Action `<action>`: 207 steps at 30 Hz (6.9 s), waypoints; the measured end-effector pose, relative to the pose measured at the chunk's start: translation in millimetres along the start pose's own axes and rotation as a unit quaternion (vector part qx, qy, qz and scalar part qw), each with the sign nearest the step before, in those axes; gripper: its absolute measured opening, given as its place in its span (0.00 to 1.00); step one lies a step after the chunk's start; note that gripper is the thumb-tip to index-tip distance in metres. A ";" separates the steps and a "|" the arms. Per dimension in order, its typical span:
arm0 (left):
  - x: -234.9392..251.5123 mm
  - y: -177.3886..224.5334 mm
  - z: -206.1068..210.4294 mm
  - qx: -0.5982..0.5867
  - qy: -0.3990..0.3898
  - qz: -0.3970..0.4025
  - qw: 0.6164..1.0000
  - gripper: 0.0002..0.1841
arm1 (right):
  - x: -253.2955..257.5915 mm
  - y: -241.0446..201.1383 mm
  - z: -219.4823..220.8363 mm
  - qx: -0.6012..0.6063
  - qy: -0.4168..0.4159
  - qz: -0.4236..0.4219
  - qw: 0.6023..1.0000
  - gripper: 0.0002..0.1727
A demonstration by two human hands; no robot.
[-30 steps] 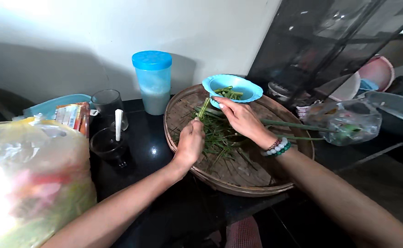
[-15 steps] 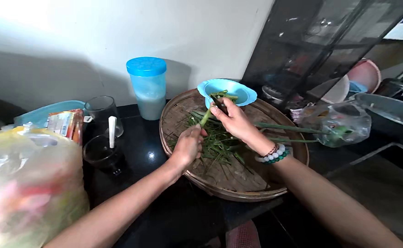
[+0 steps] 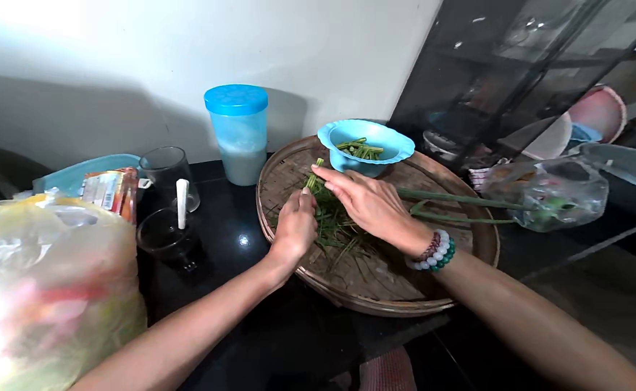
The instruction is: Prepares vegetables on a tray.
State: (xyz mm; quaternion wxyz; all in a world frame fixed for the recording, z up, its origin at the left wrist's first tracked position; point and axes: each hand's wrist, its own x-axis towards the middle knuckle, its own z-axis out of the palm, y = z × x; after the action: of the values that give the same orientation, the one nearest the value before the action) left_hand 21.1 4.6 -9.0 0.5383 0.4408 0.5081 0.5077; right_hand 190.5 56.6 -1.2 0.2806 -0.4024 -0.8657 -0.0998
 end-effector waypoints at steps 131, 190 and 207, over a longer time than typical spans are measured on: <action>-18.9 46.6 6.3 0.363 -0.056 0.229 0.902 0.17 | -12.2 -28.8 -72.4 0.146 0.049 0.052 0.987 0.28; 3.9 -1.8 -11.5 -0.038 0.003 0.074 0.997 0.15 | 4.6 -27.6 7.5 0.041 0.005 0.019 0.999 0.25; -8.5 1.8 -3.5 -0.038 -0.030 0.036 0.998 0.17 | 6.9 -16.2 0.0 -0.001 0.027 0.061 0.998 0.22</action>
State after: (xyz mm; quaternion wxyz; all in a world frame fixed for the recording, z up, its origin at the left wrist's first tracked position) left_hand 17.7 -3.8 -6.7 0.5508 0.4534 0.4558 0.5322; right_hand 174.8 50.4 3.6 0.3089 -0.4516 -0.8317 -0.0944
